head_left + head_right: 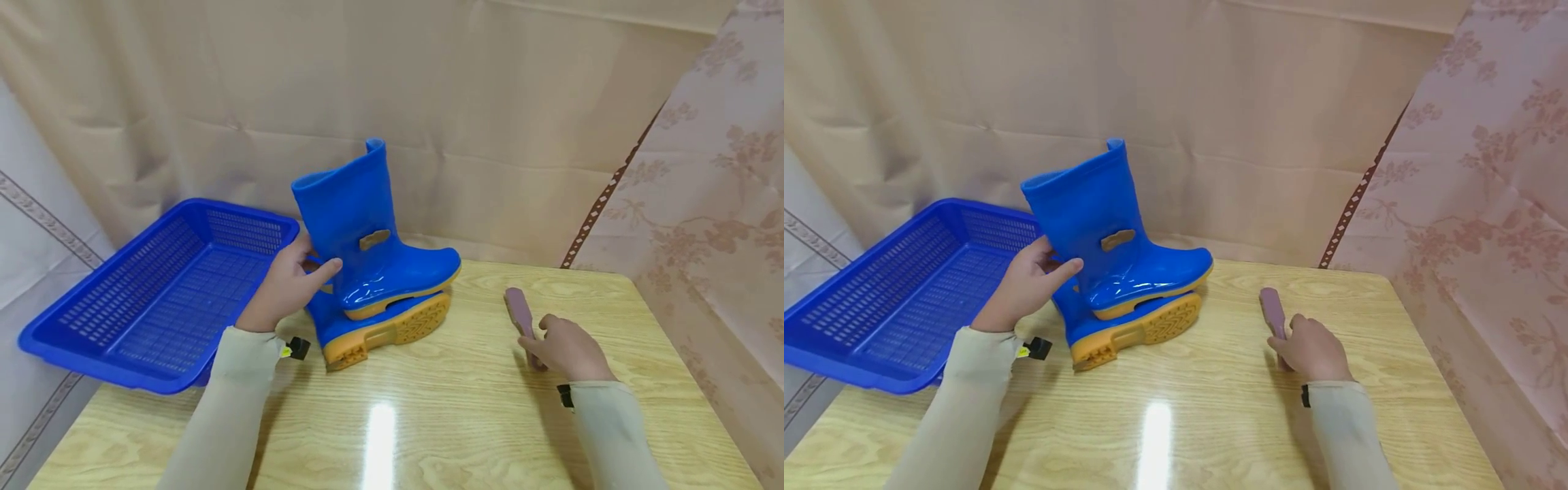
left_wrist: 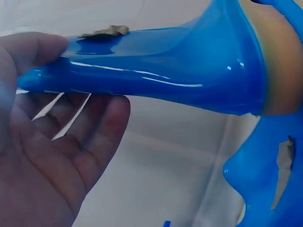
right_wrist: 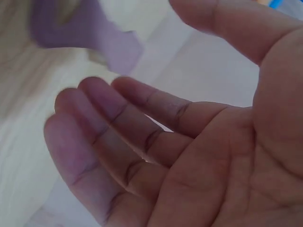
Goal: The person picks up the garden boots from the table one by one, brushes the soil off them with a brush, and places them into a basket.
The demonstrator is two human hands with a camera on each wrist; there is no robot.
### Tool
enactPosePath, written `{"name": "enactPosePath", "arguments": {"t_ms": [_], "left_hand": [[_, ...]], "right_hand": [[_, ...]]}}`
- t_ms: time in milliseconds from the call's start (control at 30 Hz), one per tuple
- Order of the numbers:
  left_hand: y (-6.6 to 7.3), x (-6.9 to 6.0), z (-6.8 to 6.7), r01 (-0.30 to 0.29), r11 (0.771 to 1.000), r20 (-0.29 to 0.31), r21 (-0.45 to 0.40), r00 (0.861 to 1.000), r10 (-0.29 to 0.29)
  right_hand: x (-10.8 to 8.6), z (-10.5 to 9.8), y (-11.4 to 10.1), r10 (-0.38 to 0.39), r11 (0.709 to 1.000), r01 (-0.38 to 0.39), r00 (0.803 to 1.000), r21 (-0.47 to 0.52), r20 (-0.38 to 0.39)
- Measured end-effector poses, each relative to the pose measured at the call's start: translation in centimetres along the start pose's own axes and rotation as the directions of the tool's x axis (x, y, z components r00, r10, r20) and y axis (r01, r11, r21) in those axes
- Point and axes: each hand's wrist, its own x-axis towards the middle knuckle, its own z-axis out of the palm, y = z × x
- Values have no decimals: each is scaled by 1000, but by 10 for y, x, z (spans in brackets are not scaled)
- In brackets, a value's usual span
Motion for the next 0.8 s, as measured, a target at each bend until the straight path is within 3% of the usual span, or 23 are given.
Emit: {"name": "enactPosePath", "arguments": {"t_ms": [233,500,700,800], "left_hand": [[10,-2,0,8,1000,-35,22,999,-7],[13,-3,0,-11,998,-52,55,999,14],[15,-3,0,1,999,-46,54,999,2],[18,-4,0,12,999,-41,47,999,-10]], "right_hand": [[8,13,10,43,998,-44,999,45,24],[15,22,16,23,997,-23,1000,74,-5],[15,17,16,-17,989,23,999,144,-43],[14,10,7,-57,978,79,992,192,-115]]}}
